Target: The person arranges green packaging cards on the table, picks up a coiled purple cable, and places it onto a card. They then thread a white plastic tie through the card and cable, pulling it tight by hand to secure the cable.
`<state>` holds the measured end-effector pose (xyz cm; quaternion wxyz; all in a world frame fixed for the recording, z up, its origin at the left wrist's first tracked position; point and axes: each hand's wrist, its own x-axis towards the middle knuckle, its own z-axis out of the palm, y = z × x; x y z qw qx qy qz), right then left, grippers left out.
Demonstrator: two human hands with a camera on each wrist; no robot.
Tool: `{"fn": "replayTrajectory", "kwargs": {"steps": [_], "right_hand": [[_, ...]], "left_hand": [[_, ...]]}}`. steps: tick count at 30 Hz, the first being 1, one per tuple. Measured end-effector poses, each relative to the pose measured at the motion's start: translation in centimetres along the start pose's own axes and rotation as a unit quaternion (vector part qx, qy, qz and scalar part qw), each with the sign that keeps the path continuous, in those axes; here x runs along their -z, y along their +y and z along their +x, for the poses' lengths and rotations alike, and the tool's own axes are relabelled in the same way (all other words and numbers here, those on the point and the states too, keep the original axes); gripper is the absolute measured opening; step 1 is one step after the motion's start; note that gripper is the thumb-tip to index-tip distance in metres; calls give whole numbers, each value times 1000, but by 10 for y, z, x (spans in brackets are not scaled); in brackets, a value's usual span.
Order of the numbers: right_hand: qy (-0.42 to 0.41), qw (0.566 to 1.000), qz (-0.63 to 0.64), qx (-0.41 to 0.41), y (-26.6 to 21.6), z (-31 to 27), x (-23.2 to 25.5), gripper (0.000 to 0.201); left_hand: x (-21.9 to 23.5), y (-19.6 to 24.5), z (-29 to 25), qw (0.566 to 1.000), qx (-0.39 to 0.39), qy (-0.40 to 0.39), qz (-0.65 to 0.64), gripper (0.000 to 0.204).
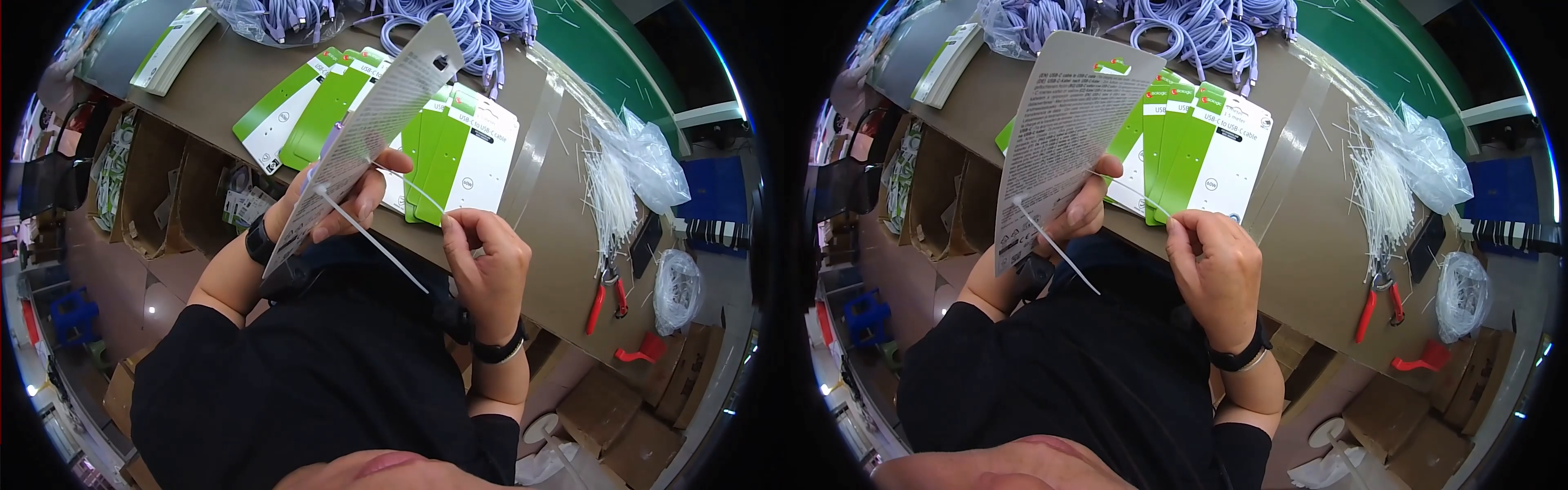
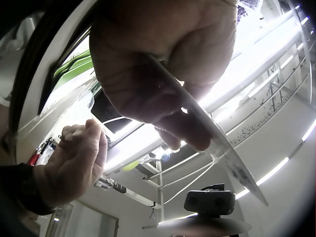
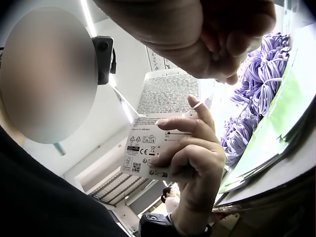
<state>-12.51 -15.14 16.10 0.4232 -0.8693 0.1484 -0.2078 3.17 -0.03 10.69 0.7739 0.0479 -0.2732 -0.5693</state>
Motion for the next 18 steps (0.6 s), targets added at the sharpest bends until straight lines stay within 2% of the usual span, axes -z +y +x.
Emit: {"fn": "replayTrajectory", "kwargs": {"steps": [2,5,6,7,9,10,11,13,14,15,16,17,18], "right_hand": [[-1,1000,4,-3,-1,0,0,6],[1,999,16,32,-2,3,-5,6],[2,998,23,50,-2,4,-5,6],[3,999,19,48,3,5,-4,6],[53,994,93,21,19,5,2,6],[78,988,130,9,23,6,6,7],[78,989,127,11,23,7,11,7],[316,933,163,52,17,11,21,12],[316,934,161,51,13,12,25,12],[259,953,57,148,7,15,29,14],[196,949,-50,240,3,17,32,17],[128,924,-156,326,2,17,34,20],[133,924,-161,321,2,18,34,20]], "left_hand": [[-1,0,0,1000,-3,-11,1,59],[-13,3,-2,987,107,113,34,50],[-17,-1,-1,987,109,110,32,50],[-20,-5,-2,979,98,160,74,49],[-26,-9,-1,950,70,258,159,47],[-28,-5,3,951,70,255,157,47],[-31,3,9,935,84,246,242,44],[-35,15,17,879,109,227,405,38],[-35,15,19,880,110,226,403,38],[-35,14,22,859,105,219,452,37],[-35,12,25,835,101,208,499,36],[-35,10,30,809,96,196,546,35],[-36,8,33,811,99,189,545,35]]}}
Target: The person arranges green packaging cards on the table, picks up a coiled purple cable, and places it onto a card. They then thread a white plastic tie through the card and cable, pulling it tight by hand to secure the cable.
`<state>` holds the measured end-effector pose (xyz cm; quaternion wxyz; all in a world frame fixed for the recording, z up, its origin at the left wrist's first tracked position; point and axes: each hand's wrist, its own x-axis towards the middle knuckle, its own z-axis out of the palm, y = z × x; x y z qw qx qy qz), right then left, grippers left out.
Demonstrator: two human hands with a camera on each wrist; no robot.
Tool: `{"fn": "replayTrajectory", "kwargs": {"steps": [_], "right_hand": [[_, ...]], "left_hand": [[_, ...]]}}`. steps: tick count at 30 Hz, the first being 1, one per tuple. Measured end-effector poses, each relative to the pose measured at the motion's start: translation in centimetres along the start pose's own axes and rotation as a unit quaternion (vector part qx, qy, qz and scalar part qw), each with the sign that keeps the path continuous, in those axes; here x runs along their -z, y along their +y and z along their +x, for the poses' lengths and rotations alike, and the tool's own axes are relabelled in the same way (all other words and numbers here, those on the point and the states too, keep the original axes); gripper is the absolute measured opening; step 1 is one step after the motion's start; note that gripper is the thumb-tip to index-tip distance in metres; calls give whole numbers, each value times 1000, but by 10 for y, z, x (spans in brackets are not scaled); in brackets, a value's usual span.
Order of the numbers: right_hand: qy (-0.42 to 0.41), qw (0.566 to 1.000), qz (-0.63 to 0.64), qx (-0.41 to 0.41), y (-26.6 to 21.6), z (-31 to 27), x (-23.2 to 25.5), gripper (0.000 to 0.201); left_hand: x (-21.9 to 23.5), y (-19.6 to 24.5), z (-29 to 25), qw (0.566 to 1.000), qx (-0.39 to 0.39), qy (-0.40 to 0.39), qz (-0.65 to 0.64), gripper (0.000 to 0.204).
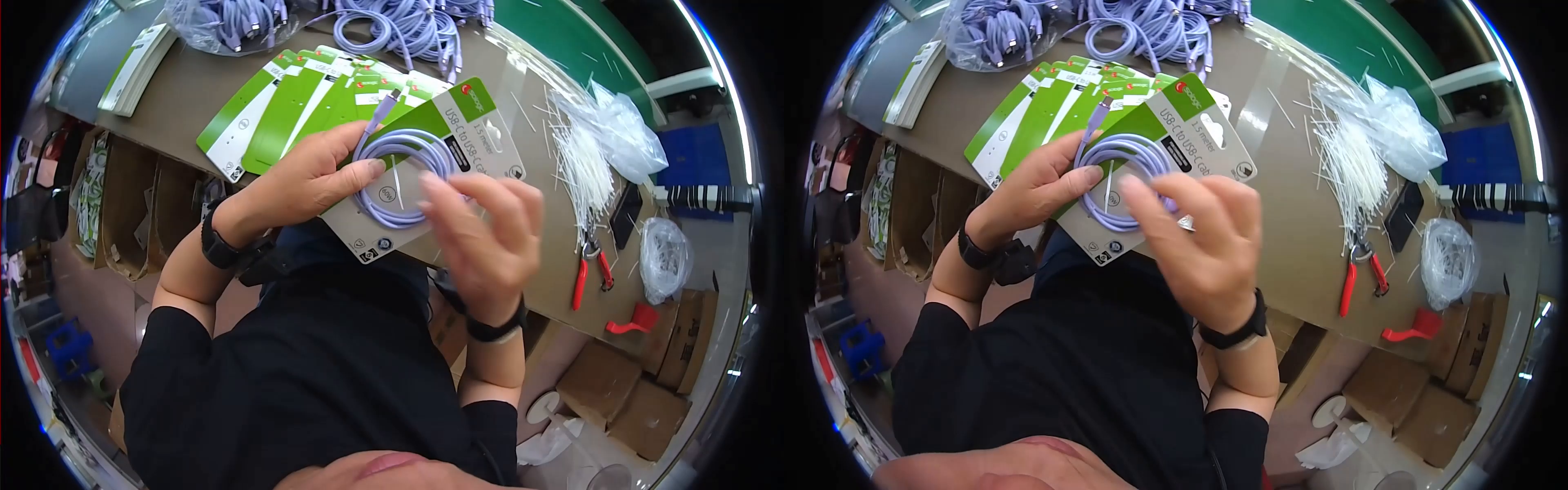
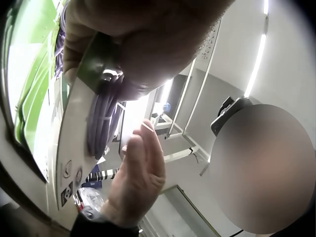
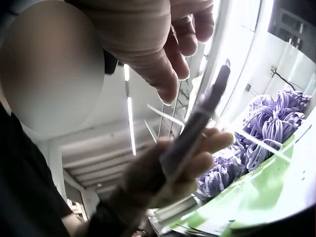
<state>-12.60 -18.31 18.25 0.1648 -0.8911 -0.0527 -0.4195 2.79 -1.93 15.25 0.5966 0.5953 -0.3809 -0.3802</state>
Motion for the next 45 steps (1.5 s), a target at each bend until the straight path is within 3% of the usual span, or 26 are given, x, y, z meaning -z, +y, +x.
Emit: {"fn": "replayTrajectory", "kwargs": {"steps": [2,3,5,6,7,8,10,11,16,19,22,27,32,35,45], "right_hand": [[-102,992,-39,62,-2,1,-4,21],[-100,992,-43,60,-3,-2,-5,21],[-42,983,176,-14,-1,-11,-12,16],[-12,957,284,-49,-1,-15,-17,14],[-9,957,285,-50,-3,-18,-22,14],[23,911,389,-131,-8,-21,-26,11],[91,767,570,-280,-13,-29,-32,7],[97,767,569,-280,-12,-34,-36,7],[119,694,610,-364,-1,-49,-52,10],[126,654,635,-392,-3,-51,-55,11],[136,618,660,-405,-8,-48,-54,14],[145,597,670,-417,-11,-51,-50,13],[133,603,664,-422,-10,-56,-46,10],[145,601,669,-413,-10,-58,-47,9],[142,605,668,-409,-8,-58,-51,2]], "left_hand": [[-7,3,3,997,-43,-13,61,33],[-9,5,5,993,-65,-18,92,32],[-8,24,7,985,-54,-29,159,33],[-7,36,8,973,-41,-34,223,34],[-7,43,8,957,-26,-40,285,35],[-7,45,9,957,-24,-43,287,35],[-8,48,14,892,-106,-67,435,35],[-8,49,17,847,-148,-79,504,35],[-11,44,27,877,-137,-94,451,34],[-11,51,28,923,-40,-75,375,27],[-11,49,30,940,-13,-66,336,26],[-15,42,32,953,27,-38,300,24],[-22,45,36,945,12,-56,322,23],[-20,48,38,952,74,-60,292,21],[-21,50,41,953,43,-76,291,18]]}}
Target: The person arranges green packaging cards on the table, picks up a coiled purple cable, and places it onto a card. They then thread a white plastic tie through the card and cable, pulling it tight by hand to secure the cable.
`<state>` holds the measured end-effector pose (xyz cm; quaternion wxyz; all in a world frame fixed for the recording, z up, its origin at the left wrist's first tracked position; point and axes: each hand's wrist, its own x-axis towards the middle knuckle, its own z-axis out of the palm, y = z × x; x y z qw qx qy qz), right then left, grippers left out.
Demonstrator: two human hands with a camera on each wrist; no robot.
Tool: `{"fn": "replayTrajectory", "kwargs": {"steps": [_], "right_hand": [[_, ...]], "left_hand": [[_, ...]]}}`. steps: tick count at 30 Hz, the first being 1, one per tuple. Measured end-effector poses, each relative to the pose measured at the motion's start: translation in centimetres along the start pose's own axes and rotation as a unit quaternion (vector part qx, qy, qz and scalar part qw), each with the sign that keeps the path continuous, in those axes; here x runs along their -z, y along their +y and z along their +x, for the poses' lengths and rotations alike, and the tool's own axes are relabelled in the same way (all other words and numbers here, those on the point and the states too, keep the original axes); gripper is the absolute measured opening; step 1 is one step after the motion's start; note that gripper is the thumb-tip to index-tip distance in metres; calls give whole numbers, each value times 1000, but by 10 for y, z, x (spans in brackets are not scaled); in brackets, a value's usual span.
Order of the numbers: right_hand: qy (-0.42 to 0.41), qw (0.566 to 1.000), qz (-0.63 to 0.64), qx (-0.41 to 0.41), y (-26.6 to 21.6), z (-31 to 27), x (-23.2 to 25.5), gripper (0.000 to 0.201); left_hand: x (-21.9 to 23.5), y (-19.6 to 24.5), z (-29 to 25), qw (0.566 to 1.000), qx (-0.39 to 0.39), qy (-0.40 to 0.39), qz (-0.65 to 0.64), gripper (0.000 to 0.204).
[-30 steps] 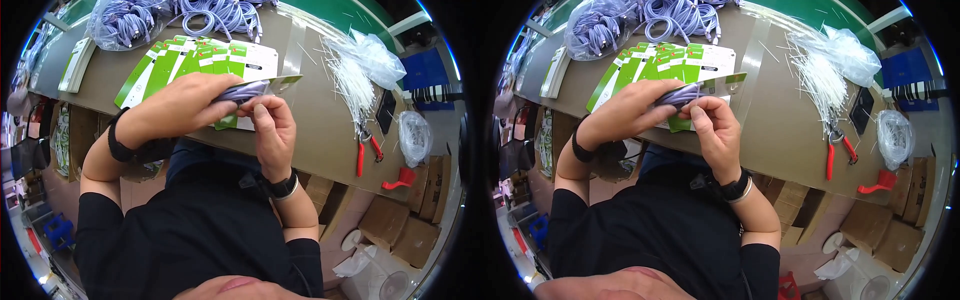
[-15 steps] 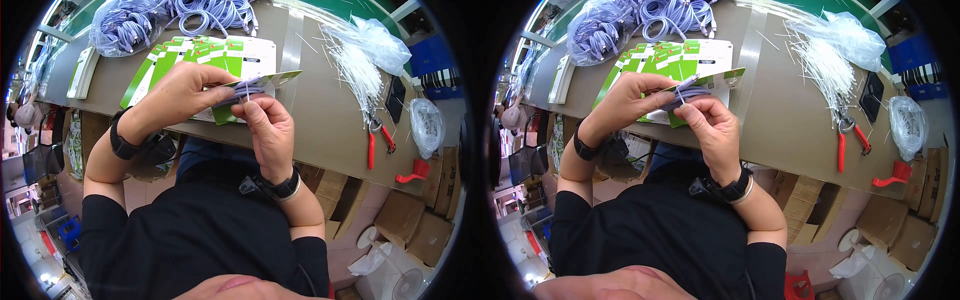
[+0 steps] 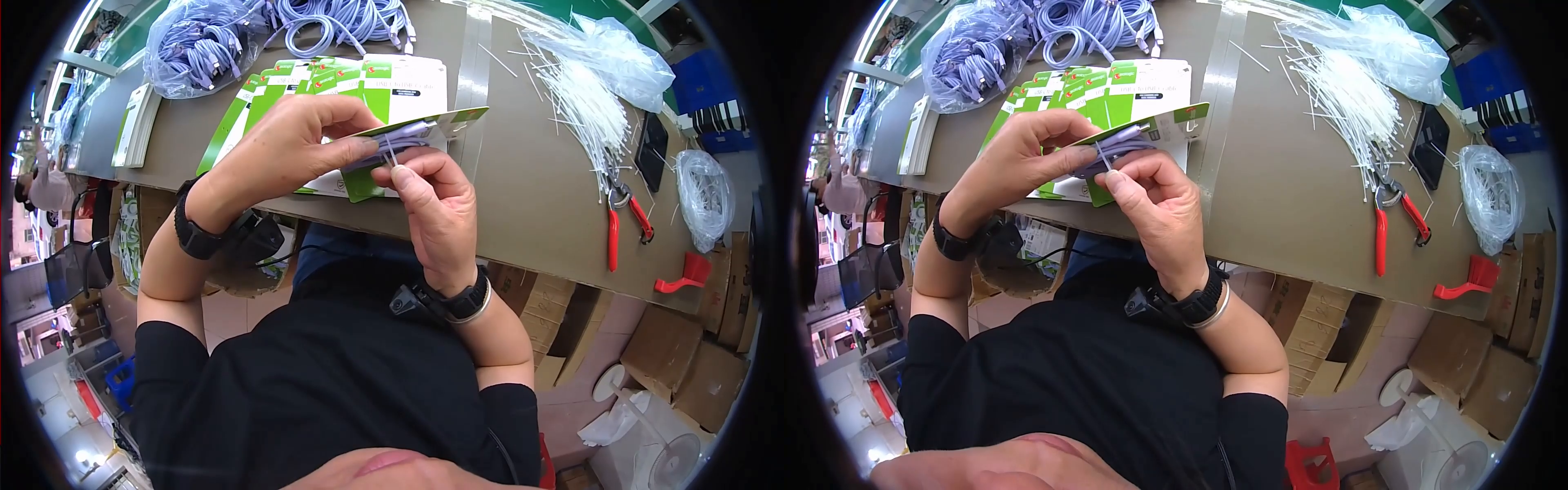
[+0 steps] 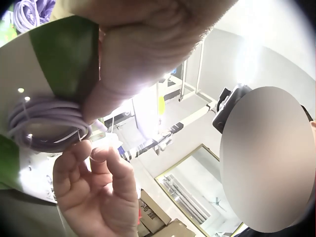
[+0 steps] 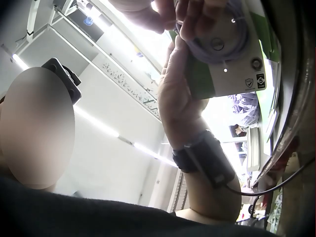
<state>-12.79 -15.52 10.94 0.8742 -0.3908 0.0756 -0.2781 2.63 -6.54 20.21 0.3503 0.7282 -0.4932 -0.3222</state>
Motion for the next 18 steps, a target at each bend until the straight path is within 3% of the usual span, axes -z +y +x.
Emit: {"fn": "replayTrajectory", "kwargs": {"steps": [7,11,14,18], "right_hand": [[9,999,-43,-7,-2,-2,-4,2],[18,997,-70,-17,-2,-3,-6,2],[26,996,-81,-22,-3,-4,-9,2],[43,997,-70,-7,-2,-4,-12,3]], "left_hand": [[-9,-7,-5,998,-28,35,-35,22],[-21,-9,-10,991,-19,111,-77,24],[-26,-5,-12,987,-58,150,-28,25],[-23,-3,-16,986,-49,148,52,27]]}}
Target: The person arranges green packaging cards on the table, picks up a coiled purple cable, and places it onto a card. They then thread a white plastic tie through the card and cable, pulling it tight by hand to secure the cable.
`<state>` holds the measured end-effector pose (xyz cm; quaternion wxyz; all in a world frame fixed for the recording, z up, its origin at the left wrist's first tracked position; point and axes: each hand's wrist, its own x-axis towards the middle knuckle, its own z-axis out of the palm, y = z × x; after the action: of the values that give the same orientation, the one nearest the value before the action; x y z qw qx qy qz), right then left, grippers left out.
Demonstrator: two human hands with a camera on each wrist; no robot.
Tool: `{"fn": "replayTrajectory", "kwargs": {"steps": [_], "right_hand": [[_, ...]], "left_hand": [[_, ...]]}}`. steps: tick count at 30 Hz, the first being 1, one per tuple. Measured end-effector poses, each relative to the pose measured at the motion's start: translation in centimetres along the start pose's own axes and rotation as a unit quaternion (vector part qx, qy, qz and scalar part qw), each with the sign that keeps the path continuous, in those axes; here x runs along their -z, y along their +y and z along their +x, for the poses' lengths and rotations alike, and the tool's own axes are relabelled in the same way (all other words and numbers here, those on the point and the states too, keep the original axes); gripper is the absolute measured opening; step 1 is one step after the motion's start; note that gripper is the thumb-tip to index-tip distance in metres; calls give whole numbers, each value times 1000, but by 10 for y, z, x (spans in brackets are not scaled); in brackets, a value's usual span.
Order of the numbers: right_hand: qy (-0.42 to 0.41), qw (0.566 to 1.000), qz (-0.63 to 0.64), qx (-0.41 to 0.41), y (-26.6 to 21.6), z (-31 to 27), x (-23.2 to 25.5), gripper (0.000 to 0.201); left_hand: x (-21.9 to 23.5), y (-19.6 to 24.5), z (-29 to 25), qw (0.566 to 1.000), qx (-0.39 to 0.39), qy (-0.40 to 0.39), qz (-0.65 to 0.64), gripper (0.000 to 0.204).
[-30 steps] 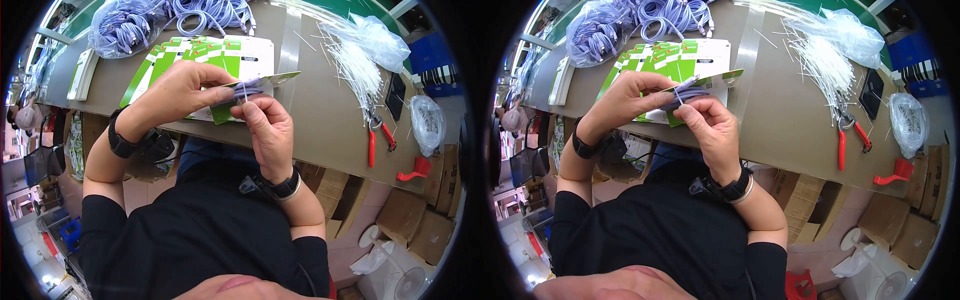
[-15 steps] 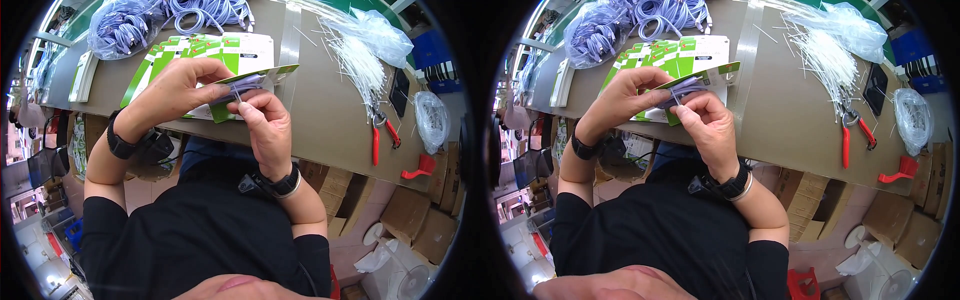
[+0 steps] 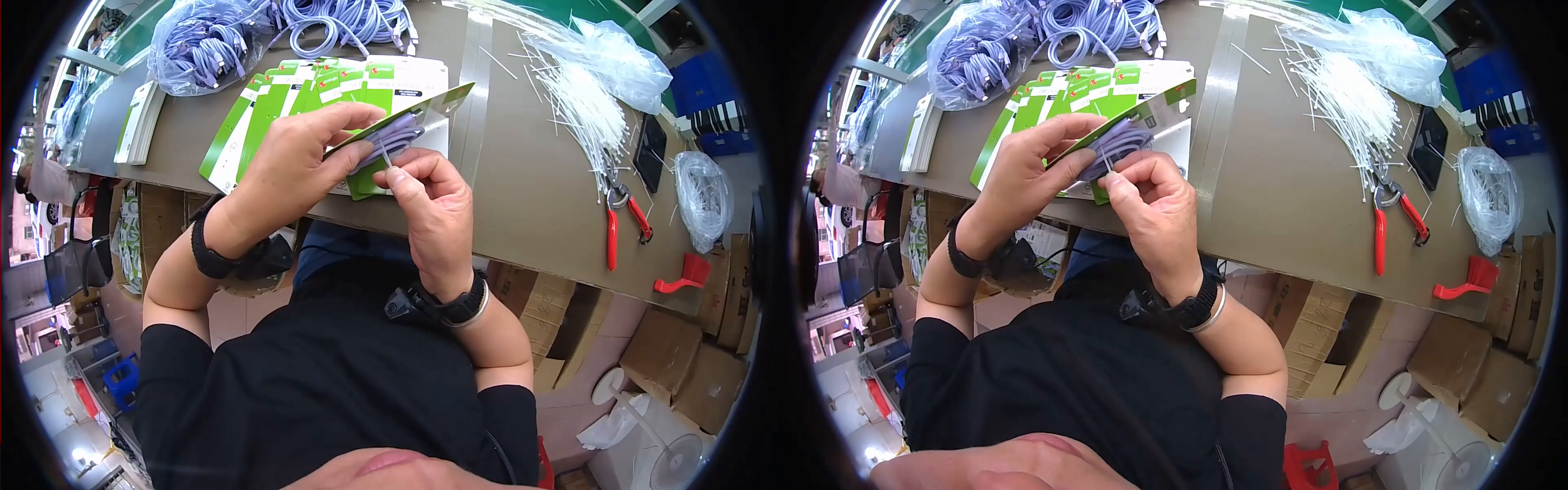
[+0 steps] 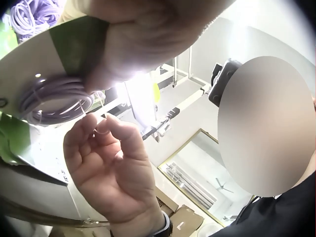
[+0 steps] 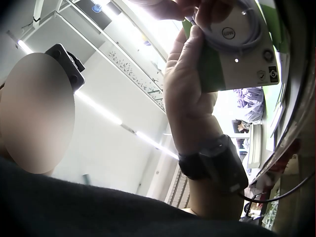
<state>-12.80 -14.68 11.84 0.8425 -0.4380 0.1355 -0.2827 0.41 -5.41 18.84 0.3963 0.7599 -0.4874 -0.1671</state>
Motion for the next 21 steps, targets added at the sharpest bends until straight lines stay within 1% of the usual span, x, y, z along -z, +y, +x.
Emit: {"fn": "replayTrajectory", "kwargs": {"steps": [3,8,13,21], "right_hand": [[-6,1000,-5,-12,0,-1,1,4],[-11,1000,-13,-6,-5,-2,0,4],[-4,1000,-19,-1,-4,-3,1,4],[11,1000,-25,-14,-4,-5,1,4]], "left_hand": [[-2,0,-2,1000,-11,3,3,27],[-4,2,-3,999,-38,15,29,27],[-4,6,-5,999,-27,4,35,27],[-8,5,-8,995,-62,5,72,27]]}}
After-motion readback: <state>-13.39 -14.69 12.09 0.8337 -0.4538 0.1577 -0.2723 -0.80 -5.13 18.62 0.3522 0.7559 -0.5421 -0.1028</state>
